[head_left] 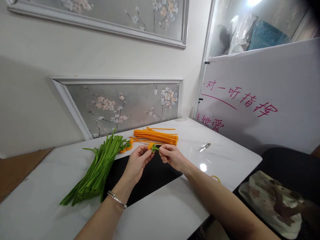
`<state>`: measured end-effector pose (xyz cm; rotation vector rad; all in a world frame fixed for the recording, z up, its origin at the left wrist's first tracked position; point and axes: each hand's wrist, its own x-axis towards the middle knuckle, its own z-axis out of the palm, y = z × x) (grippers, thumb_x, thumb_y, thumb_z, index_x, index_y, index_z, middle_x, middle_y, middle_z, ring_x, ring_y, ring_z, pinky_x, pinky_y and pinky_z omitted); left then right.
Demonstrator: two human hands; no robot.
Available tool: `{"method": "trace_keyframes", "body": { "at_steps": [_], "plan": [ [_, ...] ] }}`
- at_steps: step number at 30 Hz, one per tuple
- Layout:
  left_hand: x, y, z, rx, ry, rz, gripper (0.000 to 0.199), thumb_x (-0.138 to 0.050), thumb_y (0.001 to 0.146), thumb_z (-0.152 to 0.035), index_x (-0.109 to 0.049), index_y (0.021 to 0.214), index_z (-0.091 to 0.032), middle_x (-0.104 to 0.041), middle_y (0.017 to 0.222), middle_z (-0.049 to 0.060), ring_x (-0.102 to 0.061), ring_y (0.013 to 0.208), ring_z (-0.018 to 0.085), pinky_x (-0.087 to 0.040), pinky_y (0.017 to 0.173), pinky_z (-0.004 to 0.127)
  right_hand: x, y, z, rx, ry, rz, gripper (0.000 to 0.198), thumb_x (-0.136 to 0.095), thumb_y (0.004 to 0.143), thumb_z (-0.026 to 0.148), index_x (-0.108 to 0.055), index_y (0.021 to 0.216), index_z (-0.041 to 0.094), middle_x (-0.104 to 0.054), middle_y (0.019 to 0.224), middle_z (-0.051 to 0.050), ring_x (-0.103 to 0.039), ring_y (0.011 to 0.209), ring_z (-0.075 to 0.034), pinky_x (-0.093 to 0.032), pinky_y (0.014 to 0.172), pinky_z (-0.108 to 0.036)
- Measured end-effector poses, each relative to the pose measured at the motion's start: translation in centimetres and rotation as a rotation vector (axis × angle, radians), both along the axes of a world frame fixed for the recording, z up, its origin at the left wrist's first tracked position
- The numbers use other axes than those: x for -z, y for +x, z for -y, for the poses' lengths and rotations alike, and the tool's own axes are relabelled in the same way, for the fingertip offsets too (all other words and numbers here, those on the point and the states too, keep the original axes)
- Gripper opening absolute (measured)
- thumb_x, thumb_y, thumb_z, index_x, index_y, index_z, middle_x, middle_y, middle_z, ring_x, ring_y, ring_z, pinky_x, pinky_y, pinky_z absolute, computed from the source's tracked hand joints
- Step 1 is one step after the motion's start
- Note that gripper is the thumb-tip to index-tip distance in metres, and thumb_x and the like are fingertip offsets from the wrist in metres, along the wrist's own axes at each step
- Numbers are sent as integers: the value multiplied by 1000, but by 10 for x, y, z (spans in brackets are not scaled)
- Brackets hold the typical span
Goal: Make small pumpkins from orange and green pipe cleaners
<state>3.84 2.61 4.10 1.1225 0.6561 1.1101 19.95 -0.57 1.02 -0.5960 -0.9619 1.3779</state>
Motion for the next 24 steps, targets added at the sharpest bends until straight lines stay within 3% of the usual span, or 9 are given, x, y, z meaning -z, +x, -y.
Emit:
{"method": "trace_keyframes", "body": {
  "at_steps": [18,24],
  "plan": [
    [1,-2,-2,32,1,34,17,-80,67,-15,-66,77,-16,-67,79,-2,-63,74,9,-53,77,20,1,-2,0,-1,-23,9,31,-79,68,40,-60,73,15,-56,70,1,-37,49,-4,-20,45,-21],
    [-2,-1,3,96,12,28,28,-76,71,-18,-63,95,-20,-72,88,1,-68,83,13,-54,81,24,1,-4,1,13,10,42,30,-77,70,41,-60,72,16,-55,67,1,-37,48,-4,-19,45,-22]
  ]
}}
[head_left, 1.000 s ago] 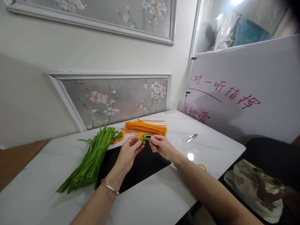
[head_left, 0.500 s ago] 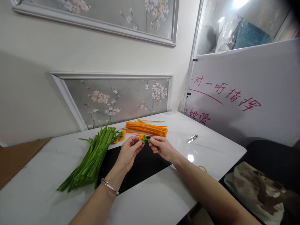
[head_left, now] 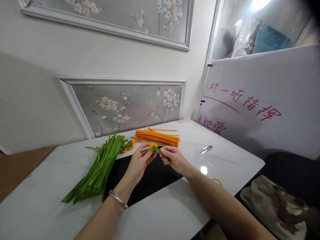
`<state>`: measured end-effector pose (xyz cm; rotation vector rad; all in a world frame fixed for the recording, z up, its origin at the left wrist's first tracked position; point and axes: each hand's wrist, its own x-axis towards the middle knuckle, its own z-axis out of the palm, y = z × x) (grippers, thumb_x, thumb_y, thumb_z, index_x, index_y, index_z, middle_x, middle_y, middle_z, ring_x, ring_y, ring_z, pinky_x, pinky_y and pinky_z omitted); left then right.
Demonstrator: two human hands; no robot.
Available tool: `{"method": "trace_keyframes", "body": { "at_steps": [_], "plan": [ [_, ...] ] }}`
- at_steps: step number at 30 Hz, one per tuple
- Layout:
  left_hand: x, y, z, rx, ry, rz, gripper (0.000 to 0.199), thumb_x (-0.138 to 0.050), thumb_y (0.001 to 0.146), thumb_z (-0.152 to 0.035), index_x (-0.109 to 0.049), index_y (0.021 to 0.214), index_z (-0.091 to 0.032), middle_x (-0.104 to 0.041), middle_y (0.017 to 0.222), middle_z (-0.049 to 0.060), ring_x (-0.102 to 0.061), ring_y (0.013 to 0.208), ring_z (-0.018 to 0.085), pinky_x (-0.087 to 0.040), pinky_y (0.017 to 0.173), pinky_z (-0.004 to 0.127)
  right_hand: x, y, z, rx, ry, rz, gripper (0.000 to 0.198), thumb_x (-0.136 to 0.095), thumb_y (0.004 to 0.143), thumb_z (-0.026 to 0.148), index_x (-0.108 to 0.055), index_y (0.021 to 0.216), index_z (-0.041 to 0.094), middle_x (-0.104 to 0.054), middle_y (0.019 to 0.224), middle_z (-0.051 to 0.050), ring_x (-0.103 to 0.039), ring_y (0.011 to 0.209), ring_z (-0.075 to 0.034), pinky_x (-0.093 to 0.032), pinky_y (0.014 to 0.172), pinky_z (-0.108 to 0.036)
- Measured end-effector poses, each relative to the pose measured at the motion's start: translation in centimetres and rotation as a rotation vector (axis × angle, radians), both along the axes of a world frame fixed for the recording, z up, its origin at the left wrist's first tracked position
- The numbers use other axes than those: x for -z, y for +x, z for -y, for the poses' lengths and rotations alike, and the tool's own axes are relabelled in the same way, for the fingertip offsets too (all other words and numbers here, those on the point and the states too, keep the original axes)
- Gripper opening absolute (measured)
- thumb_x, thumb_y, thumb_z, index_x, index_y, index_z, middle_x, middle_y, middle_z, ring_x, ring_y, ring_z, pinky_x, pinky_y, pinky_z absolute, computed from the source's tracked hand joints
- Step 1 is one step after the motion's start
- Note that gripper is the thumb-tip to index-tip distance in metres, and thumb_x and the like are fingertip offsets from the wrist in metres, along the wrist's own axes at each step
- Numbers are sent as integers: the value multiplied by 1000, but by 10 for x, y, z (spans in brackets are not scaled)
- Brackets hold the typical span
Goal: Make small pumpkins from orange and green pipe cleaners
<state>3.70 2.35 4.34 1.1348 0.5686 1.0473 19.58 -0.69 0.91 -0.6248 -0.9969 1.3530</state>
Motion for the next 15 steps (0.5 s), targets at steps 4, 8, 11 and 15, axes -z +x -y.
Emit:
{"method": "trace_keyframes", "body": {
  "at_steps": [4,8,11,15],
  "plan": [
    [-3,-1,3,25,-4,-16,30,-75,72,-17,-62,98,-18,-73,94,4,-69,89,16,-53,88,28,-1,-1,0,31,13,20,32,-77,69,43,-60,71,16,-54,65,2,-36,48,-5,-20,45,-22],
    [-4,0,4,-6,-1,-39,24,-74,75,-19,-61,95,-18,-73,89,3,-70,84,15,-54,86,28,0,-2,0,41,16,36,32,-78,69,43,-60,71,16,-54,65,3,-36,48,-5,-20,44,-22],
    [-2,1,3,-33,-4,-51,21,-74,75,-18,-61,92,-17,-73,85,3,-70,79,14,-55,84,28,0,-2,0,50,17,46,33,-77,69,44,-60,70,17,-53,64,3,-36,48,-5,-21,44,-22],
    [-1,2,1,-46,-14,-36,18,-72,76,-15,-61,91,-17,-73,86,2,-70,79,13,-55,84,27,2,-3,-1,60,25,56,33,-76,69,46,-61,70,16,-55,65,2,-38,48,-6,-23,44,-22]
  ]
}}
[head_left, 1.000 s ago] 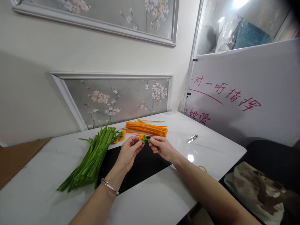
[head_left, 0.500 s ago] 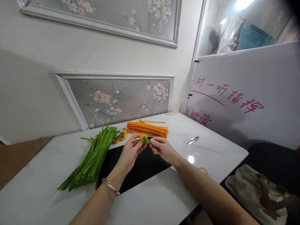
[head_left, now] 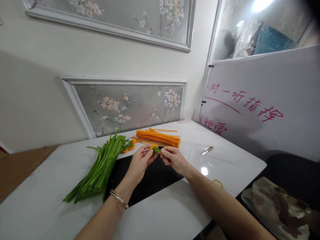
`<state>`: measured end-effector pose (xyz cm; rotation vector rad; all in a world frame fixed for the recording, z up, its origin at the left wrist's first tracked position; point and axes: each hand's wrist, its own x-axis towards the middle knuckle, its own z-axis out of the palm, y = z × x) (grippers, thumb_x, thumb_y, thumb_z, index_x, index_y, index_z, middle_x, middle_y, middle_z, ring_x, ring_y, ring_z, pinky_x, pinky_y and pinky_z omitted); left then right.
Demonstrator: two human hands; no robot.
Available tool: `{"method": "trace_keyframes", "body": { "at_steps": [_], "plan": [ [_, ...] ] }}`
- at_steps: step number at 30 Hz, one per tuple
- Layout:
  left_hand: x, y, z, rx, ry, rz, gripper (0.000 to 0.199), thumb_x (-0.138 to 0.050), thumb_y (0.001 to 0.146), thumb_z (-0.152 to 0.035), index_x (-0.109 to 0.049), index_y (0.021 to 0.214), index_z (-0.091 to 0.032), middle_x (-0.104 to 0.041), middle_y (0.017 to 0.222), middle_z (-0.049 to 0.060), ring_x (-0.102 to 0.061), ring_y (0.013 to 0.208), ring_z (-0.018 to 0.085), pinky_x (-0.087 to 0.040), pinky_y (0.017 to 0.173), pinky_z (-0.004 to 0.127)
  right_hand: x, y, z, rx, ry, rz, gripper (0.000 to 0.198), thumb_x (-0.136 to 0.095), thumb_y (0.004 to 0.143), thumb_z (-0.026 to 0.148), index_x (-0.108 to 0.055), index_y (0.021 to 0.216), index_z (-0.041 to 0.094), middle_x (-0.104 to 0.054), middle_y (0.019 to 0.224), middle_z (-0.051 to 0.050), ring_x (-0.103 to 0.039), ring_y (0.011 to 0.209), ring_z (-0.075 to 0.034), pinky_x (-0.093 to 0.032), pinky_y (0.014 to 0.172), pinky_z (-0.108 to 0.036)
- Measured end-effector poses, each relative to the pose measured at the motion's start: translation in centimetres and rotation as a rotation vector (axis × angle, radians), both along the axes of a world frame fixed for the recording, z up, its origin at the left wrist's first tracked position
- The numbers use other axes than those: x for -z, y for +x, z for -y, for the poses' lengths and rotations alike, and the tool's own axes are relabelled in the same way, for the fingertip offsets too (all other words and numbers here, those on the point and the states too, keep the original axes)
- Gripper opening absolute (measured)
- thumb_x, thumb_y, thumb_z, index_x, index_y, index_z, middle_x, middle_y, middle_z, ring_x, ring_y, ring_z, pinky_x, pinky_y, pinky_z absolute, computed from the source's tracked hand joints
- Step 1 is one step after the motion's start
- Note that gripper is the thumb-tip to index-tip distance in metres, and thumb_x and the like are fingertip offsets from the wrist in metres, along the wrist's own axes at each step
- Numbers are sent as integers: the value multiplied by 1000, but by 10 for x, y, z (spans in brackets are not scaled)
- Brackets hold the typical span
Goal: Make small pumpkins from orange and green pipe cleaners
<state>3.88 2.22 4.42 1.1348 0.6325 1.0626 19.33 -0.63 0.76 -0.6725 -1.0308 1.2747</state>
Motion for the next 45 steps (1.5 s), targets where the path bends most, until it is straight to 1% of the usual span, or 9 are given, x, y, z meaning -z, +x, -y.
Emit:
{"method": "trace_keyframes", "body": {
  "at_steps": [3,8,13,19,23,26,32,40,45],
  "plan": [
    [1,0,-2,-2,-23,18,14,-68,79,-12,-61,91,-16,-73,86,3,-71,82,13,-56,84,25,-1,0,-1,4,7,-3,34,-74,72,48,-63,72,16,-55,66,1,-39,48,-6,-23,44,-23],
    [2,0,-4,-14,-57,44,12,-65,81,-8,-61,90,-15,-74,88,5,-71,85,14,-55,86,24,-1,2,-2,16,11,-24,33,-72,74,48,-68,88,18,-53,68,2,-39,48,-5,-22,44,-22],
    [1,0,-3,-25,-68,55,12,-68,79,-9,-63,87,-16,-73,85,3,-71,84,13,-56,85,23,1,2,-3,5,10,-12,35,-73,73,49,-70,88,18,-54,68,1,-38,47,-5,-21,43,-23],
    [3,-2,-4,-25,-63,62,9,-71,77,-12,-64,82,-15,-72,88,4,-69,86,14,-56,85,23,0,2,-3,-2,-2,-6,36,-72,73,49,-71,90,18,-53,68,2,-38,48,-5,-21,43,-23],
    [4,-2,-5,-44,-59,66,9,-72,76,-12,-64,79,-15,-71,86,2,-68,82,12,-56,83,22,-1,2,-2,-16,-9,-5,38,-73,73,50,-71,92,17,-53,69,2,-38,48,-5,-21,43,-22],
    [4,-1,-5,-61,-59,64,8,-71,76,-10,-65,77,-15,-70,83,2,-68,81,12,-56,82,22,-1,2,-2,-10,-8,-7,36,-73,73,48,-70,88,16,-53,68,2,-38,48,-5,-21,44,-22],
    [4,-1,-6,-103,-48,64,10,-73,74,-9,-65,75,-15,-70,80,1,-67,80,11,-55,83,22,-2,1,-1,12,-1,-16,31,-77,70,43,-60,71,17,-54,66,2,-40,49,-5,-24,45,-22],
    [6,1,-4,-99,-27,56,14,-79,68,-15,-67,74,-14,-69,78,1,-66,78,11,-55,81,23,1,1,-2,8,-30,-10,33,-78,68,41,-56,70,17,-51,60,4,-37,46,-5,-20,44,-21],
    [4,0,-2,-92,-1,52,20,-82,63,-22,-67,73,-14,-68,77,1,-65,78,13,-55,81,27,2,-1,0,9,-49,14,32,-77,68,42,-58,68,16,-54,61,3,-37,45,-4,-19,43,-22]
  ]
}}
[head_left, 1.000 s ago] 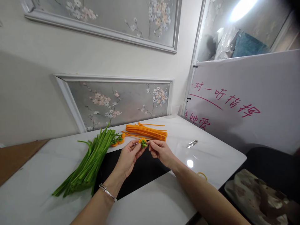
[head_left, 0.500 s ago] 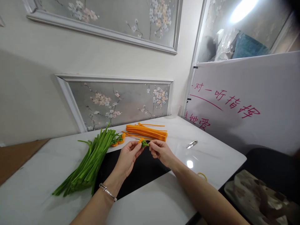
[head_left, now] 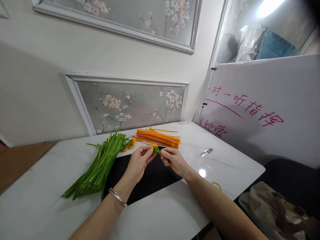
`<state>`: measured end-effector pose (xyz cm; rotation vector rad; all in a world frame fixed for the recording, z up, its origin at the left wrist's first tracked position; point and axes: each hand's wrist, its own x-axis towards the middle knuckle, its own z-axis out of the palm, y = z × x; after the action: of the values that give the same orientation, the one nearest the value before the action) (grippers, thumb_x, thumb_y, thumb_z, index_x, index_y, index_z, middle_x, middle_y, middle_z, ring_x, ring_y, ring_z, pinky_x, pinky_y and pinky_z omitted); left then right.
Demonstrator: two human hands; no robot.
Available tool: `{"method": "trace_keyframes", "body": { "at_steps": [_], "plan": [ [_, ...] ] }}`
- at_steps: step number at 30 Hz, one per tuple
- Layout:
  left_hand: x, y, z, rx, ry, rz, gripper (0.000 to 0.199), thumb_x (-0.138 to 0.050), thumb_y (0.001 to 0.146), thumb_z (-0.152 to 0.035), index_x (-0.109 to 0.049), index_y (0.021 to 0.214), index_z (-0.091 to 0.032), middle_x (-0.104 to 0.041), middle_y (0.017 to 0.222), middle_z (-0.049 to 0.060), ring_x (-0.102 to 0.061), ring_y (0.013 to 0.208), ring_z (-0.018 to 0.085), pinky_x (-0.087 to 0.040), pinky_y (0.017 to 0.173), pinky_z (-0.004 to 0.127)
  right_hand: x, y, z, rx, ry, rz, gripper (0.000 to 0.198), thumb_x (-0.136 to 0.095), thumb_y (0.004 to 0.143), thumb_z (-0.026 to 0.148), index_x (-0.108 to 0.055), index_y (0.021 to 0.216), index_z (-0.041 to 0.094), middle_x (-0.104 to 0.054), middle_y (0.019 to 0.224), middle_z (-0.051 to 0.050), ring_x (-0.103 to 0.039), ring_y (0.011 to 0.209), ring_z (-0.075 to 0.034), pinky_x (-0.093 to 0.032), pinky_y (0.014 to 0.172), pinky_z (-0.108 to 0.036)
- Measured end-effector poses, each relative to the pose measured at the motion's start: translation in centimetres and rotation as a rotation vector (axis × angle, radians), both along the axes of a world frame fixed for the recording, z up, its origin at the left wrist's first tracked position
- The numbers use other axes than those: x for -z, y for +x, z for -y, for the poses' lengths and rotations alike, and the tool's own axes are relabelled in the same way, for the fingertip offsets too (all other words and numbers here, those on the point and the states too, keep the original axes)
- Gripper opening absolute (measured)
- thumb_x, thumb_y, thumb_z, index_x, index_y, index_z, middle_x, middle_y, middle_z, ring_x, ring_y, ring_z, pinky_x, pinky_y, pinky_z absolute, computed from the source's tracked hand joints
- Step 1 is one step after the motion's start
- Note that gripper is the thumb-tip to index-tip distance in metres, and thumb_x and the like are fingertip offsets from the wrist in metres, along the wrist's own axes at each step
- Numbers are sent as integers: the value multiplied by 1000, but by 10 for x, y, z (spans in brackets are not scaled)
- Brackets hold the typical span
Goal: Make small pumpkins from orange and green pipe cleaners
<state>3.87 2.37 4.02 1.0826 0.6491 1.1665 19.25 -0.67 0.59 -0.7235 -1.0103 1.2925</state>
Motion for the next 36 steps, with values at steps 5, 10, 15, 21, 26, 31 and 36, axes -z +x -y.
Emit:
{"method": "trace_keyframes", "body": {
  "at_steps": [5,10,15,21,26,31,36],
  "plan": [
    [-1,2,0,-63,50,-33,22,-83,60,-22,-67,73,-14,-65,74,-1,-61,73,10,-53,75,23,-2,-5,1,-10,-27,9,32,-75,69,40,-56,63,16,-50,56,4,-35,44,-5,-17,42,-22],
    [1,5,-1,-100,102,-64,24,-83,59,-22,-66,75,-14,-65,75,-1,-59,74,11,-50,72,22,0,-3,1,-34,-50,-11,28,-73,68,37,-54,62,17,-46,52,6,-33,42,-5,-17,41,-22],
    [0,-1,-9,-134,109,-38,25,-80,62,-27,-65,79,-17,-63,82,-2,-59,80,11,-49,78,24,0,0,3,-51,-68,4,28,-74,67,36,-54,62,16,-44,51,6,-33,42,-4,-18,42,-21],
    [11,2,-4,-105,106,-70,21,-79,62,-24,-64,75,-15,-64,77,-1,-59,75,11,-48,73,24,4,-3,5,17,-102,65,36,-73,70,51,-61,77,17,-58,68,1,-40,46,-5,-23,41,-21],
    [25,6,5,-110,108,-101,14,-75,66,-19,-65,73,-14,-64,76,0,-59,73,12,-48,71,25,13,-4,7,23,-120,164,34,-78,66,45,-62,74,16,-59,65,2,-41,46,-5,-26,42,-21],
    [27,5,8,-96,80,-97,13,-75,68,-19,-63,73,-14,-64,75,0,-60,71,12,-49,71,25,16,-7,10,-16,-136,245,36,-75,69,47,-57,64,16,-56,57,3,-41,43,-6,-26,41,-21],
    [24,2,9,-33,10,-80,18,-74,73,-24,-66,88,-17,-68,95,4,-65,87,16,-53,77,28,15,-6,9,17,-121,212,37,-75,69,48,-54,64,17,-52,56,4,-41,46,-6,-25,42,-21]
  ]
}}
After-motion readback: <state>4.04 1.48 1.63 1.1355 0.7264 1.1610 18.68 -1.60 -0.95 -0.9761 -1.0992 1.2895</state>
